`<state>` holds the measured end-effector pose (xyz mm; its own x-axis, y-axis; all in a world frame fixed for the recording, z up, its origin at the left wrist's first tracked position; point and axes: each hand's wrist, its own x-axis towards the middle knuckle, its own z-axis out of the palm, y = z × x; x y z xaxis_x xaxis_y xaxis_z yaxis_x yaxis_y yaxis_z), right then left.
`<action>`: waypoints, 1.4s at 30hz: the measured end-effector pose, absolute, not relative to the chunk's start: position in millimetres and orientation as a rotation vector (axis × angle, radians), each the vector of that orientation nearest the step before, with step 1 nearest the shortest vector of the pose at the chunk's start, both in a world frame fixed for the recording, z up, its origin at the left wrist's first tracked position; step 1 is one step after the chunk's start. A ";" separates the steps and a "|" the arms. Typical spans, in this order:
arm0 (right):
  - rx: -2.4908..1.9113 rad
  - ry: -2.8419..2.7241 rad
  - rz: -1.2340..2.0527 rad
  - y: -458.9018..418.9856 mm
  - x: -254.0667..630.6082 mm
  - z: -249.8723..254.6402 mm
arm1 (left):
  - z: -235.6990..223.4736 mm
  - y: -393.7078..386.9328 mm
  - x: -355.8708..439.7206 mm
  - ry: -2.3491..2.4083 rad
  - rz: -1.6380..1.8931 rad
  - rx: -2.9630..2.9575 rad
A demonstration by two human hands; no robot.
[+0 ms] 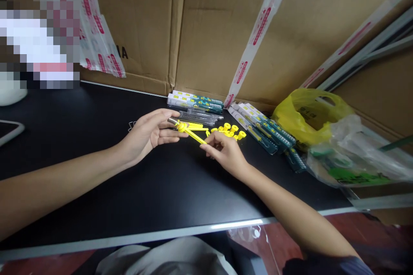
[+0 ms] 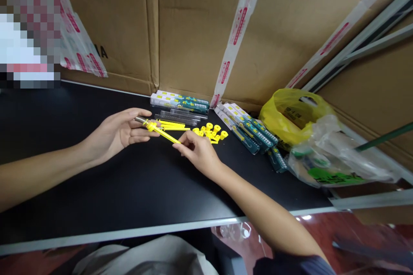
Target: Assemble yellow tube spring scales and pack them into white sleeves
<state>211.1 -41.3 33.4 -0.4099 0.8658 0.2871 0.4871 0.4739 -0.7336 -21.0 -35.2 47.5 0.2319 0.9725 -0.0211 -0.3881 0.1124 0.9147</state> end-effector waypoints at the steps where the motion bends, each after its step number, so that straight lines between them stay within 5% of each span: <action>1: -1.153 -2.005 0.867 -43.4 208.9 32.9 | 46.9 -35.7 -20.2 0.761 1.166 0.966; 13: -1.209 -1.961 1.435 -66.4 194.3 33.7 | 35.2 -42.2 -13.4 0.871 1.116 1.087; 42: -1.130 -2.089 1.363 -71.1 192.3 35.4 | 32.8 -40.6 -11.7 0.748 1.151 0.919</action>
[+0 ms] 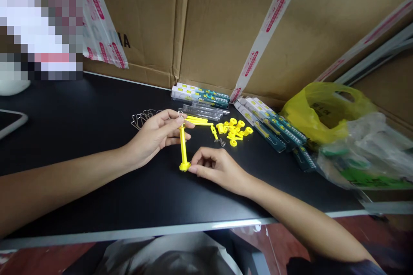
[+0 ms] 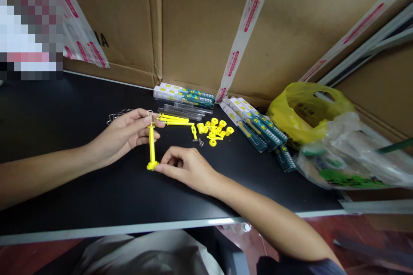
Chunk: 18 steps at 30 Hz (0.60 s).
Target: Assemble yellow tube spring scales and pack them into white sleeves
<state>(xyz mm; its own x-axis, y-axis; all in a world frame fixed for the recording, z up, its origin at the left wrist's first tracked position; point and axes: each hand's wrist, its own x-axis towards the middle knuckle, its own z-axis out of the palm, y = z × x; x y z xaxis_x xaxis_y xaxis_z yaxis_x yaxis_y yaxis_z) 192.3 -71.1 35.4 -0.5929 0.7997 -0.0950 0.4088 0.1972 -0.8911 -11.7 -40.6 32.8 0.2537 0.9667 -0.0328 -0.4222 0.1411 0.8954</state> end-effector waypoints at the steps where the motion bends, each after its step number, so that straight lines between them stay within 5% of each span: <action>1: -1.151 -2.065 1.335 -70.8 192.6 34.6 | 32.4 -41.9 -11.1 0.739 1.130 0.928; 12: -1.037 -2.249 1.235 -72.2 190.2 33.8 | 32.5 -48.5 -10.4 0.716 1.026 1.039; 18: -1.206 -2.221 0.644 -45.3 212.7 46.6 | 29.0 -49.4 -9.9 0.750 1.026 1.061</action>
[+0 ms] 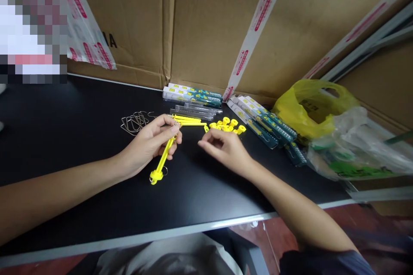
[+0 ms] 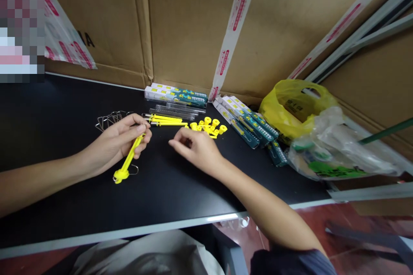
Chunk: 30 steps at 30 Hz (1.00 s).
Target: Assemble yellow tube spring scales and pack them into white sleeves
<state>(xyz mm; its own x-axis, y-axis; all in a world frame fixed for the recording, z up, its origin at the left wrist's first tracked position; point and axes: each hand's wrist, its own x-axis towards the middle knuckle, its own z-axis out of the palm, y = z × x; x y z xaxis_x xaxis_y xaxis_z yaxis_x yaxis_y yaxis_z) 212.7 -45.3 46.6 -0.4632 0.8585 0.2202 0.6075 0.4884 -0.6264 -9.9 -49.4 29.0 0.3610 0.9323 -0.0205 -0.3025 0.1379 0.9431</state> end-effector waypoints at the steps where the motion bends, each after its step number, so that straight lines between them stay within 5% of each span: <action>1: -1.267 -2.217 0.484 -39.3 217.7 49.3 | 28.3 -49.4 -9.4 0.755 1.031 1.060; 6: -1.605 -2.292 0.050 -19.8 234.1 58.6 | 27.1 -49.0 -6.6 0.793 1.035 1.050; 20: -1.737 -2.413 -0.255 -17.1 221.8 40.7 | 26.7 -56.0 -2.1 0.784 0.949 1.006; 30: -1.780 -2.400 -0.173 -9.8 222.6 38.1 | 30.6 -57.0 -1.8 0.713 0.938 0.986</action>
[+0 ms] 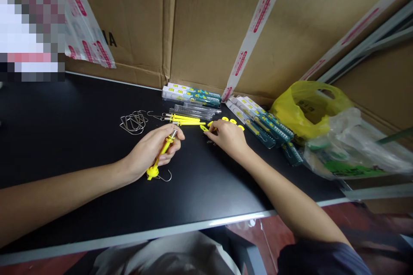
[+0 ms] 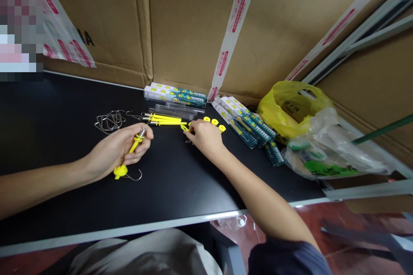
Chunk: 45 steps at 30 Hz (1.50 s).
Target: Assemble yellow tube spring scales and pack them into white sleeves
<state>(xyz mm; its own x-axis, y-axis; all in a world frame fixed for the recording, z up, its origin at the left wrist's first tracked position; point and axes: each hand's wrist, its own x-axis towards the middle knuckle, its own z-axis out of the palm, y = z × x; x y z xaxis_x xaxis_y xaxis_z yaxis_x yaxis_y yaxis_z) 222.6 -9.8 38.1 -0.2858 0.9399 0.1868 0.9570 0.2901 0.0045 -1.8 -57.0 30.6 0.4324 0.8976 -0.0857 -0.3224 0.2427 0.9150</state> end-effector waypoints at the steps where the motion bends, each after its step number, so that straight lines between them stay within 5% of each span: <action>1: -1.781 -2.396 -0.173 -8.9 222.9 37.6 | 30.9 -57.5 -1.6 0.706 0.946 0.993; 9: -1.659 -2.270 0.057 -10.2 225.0 43.2 | 27.1 -57.2 -2.0 0.754 0.933 1.168; 21: -1.008 -1.726 1.366 -40.2 205.7 45.1 | 17.6 -51.2 -2.4 0.840 0.926 1.295; 33: -0.885 -1.694 1.616 -44.0 205.4 45.6 | 16.0 -56.1 -2.4 0.812 0.852 1.364; 45: -0.854 -1.814 1.533 -41.8 208.3 41.1 | 11.5 -54.2 -3.0 0.792 0.841 1.357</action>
